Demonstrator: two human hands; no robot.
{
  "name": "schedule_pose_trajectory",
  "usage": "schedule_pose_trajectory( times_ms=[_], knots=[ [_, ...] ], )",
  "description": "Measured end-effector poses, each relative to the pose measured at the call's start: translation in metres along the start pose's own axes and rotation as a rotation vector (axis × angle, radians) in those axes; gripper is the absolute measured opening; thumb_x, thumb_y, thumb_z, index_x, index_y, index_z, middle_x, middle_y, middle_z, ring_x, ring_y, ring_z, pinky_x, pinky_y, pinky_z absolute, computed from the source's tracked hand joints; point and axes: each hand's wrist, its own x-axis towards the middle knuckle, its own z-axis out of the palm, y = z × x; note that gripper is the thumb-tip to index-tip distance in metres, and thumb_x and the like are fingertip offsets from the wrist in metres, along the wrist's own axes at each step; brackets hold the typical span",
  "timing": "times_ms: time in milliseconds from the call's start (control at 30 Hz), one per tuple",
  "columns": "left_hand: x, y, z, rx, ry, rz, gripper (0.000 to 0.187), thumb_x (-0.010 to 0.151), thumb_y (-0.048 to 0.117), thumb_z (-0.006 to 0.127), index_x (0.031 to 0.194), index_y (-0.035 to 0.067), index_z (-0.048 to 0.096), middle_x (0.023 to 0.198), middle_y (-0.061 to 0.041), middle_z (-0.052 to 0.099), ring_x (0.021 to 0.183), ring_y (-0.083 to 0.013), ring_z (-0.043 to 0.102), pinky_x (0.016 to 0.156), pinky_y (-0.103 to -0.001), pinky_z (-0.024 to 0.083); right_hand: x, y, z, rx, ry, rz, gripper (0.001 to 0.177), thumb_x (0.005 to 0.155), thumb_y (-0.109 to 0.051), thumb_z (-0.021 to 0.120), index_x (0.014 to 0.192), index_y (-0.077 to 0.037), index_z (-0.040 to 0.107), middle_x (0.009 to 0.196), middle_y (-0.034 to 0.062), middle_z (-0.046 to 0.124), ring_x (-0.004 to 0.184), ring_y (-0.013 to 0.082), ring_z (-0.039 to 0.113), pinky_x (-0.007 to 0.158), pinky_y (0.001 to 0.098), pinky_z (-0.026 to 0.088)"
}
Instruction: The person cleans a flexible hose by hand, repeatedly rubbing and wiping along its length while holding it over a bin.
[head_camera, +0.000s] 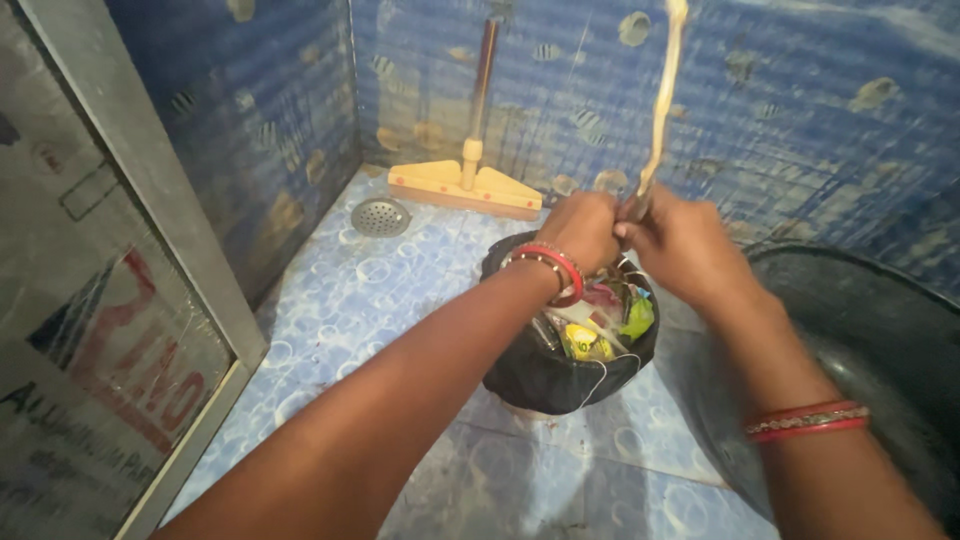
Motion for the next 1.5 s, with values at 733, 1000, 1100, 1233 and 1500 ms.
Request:
schedule_pose_trajectory(
  times_ms=[733, 1000, 1100, 1233, 1500],
  knots=[
    [0.0, 0.037, 0.03, -0.06, -0.018, 0.049, 0.026, 0.074, 0.023, 0.081, 0.092, 0.005, 0.075, 0.093, -0.023, 0.073, 0.097, -0.0416, 0.07, 0.083, -0.049, 0.055, -0.01, 0.01, -0.039, -0.241, -0.115, 0.132, 0.026, 0.091, -0.022, 0.069, 0.11, -0.004, 0.067, 0.09, 0.0252, 0.072, 0.085, 0.0448, 0.071, 0.077, 0.0504, 0.054],
    [-0.022, 0.008, 0.061, -0.015, -0.212, -0.121, 0.029, 0.075, 0.023, 0.082, 0.096, 0.004, 0.076, 0.096, -0.024, 0.073, 0.098, -0.0405, 0.071, 0.085, -0.046, 0.056, -0.029, 0.047, 0.011, -0.115, -0.166, 0.177, 0.025, 0.091, -0.023, 0.07, 0.106, -0.004, 0.066, 0.089, 0.0237, 0.073, 0.085, 0.0431, 0.071, 0.075, 0.0477, 0.055],
    [-0.03, 0.0, 0.07, -0.013, -0.189, -0.138, 0.03, 0.08, 0.028, 0.081, 0.097, 0.003, 0.075, 0.096, -0.025, 0.073, 0.099, -0.042, 0.07, 0.087, -0.048, 0.054, -0.035, 0.05, 0.025, 0.026, -0.145, 0.2, 0.024, 0.09, -0.024, 0.068, 0.103, -0.005, 0.064, 0.087, 0.0195, 0.075, 0.082, 0.0357, 0.077, 0.076, 0.0435, 0.058],
    [-0.035, -0.008, 0.071, -0.063, -0.148, -0.109, 0.03, 0.075, 0.023, 0.081, 0.097, 0.003, 0.075, 0.097, -0.025, 0.073, 0.099, -0.0408, 0.071, 0.086, -0.047, 0.055, -0.036, 0.048, 0.03, -0.009, -0.129, 0.186, 0.025, 0.089, -0.023, 0.071, 0.105, -0.005, 0.065, 0.087, 0.0207, 0.075, 0.082, 0.0387, 0.074, 0.076, 0.0455, 0.057],
    [-0.026, 0.017, 0.035, -0.034, -0.198, -0.173, 0.029, 0.076, 0.026, 0.082, 0.096, 0.005, 0.076, 0.098, -0.024, 0.072, 0.099, -0.0415, 0.069, 0.086, -0.049, 0.054, -0.027, 0.015, 0.0, -0.03, -0.15, 0.203, 0.024, 0.092, -0.022, 0.068, 0.109, -0.005, 0.065, 0.09, 0.0218, 0.075, 0.086, 0.0371, 0.076, 0.078, 0.0454, 0.058]
  ],
)
